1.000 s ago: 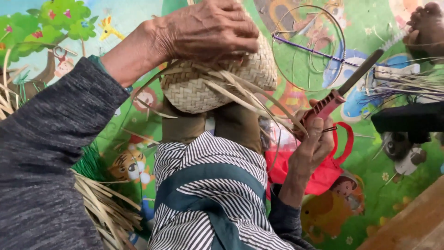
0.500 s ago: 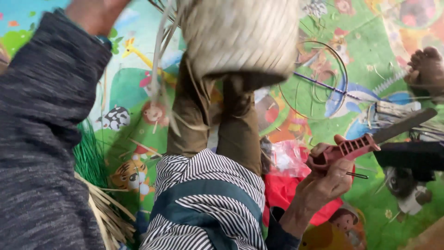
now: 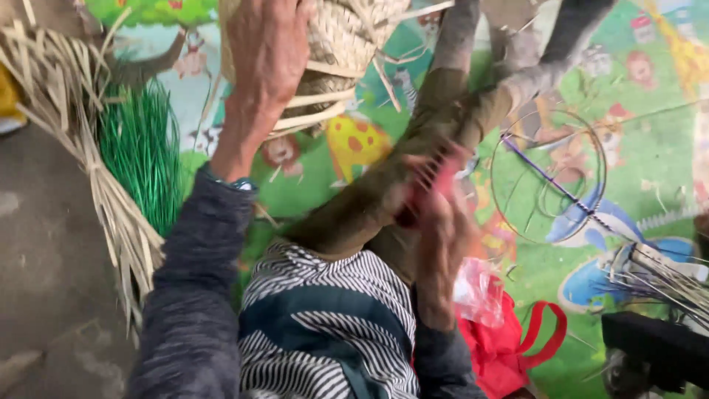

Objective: A person is weaving a basket using natural fibers and a small tool to thread the strands through the structure.

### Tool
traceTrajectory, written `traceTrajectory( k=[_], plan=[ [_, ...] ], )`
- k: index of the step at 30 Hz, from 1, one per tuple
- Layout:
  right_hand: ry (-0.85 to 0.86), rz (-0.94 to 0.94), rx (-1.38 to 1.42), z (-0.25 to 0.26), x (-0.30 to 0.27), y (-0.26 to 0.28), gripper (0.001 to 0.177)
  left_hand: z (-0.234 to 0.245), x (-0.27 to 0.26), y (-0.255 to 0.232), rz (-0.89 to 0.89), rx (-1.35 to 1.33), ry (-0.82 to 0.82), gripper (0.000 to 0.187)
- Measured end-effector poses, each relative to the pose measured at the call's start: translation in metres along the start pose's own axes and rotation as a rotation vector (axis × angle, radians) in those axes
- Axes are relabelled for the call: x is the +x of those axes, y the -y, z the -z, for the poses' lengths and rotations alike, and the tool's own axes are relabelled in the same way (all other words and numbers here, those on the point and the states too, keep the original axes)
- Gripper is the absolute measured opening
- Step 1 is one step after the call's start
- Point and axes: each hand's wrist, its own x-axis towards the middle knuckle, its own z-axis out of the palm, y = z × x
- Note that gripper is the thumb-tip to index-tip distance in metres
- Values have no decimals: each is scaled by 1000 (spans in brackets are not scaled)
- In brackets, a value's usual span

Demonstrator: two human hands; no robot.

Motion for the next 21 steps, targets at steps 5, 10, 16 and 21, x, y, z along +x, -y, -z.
traceTrajectory(
  k=[5, 10, 16, 21],
  plan=[
    [676, -131, 240, -54, 10, -52, 29, 10, -66, 10, 263, -200, 19, 3],
    [659, 67, -168, -75, 12, -71, 42, 38, -110, 20, 465, -199, -43, 4],
    [686, 65, -361, -87, -2, -60, 38, 46, -136, 23, 542, -268, -60, 8],
    [630, 136, -434, -93, -11, -60, 38, 44, -139, 27, 502, -303, -98, 13]
  ],
)
